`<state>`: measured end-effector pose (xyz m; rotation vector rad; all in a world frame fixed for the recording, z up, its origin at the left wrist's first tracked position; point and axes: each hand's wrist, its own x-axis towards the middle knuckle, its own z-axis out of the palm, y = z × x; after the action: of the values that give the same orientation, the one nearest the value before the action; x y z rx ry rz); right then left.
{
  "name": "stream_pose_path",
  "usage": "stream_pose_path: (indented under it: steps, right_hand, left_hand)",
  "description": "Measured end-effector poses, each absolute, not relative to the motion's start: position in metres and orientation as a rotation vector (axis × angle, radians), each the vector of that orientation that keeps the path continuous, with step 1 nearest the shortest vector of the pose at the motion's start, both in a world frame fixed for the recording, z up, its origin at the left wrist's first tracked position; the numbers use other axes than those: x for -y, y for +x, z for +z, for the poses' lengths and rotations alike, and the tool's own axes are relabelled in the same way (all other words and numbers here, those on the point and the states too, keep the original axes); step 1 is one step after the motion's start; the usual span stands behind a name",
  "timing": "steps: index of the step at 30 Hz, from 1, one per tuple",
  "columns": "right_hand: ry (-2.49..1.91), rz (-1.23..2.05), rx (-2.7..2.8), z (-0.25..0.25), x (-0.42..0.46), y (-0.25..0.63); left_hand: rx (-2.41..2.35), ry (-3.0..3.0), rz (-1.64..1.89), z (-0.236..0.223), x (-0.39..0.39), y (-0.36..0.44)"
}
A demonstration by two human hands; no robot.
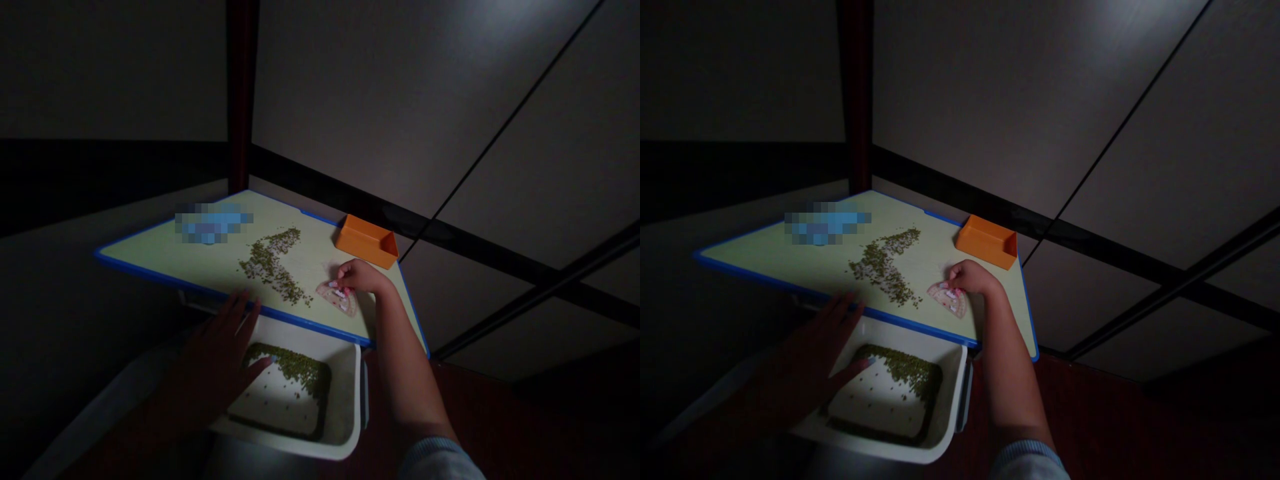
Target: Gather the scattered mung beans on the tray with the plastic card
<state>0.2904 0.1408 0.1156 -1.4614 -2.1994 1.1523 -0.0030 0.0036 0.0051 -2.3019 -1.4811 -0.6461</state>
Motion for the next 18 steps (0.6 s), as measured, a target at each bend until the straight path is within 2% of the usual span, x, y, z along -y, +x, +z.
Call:
stream_pose_path:
  steps: [10,18]
  right_hand:
    - [-1.360,1.355,2.142,0.1160,-0.1381,0.2863]
    - [-1.389,1.227,2.200,0.1101,-0.1417,0.2847]
  left_hand:
    - [1.465,-2.303,-0.703,-0.0002,-0.0053,-0.0052]
    - [1.525,-2.335,-0.692,0.0014,-0.0038,-0.0046]
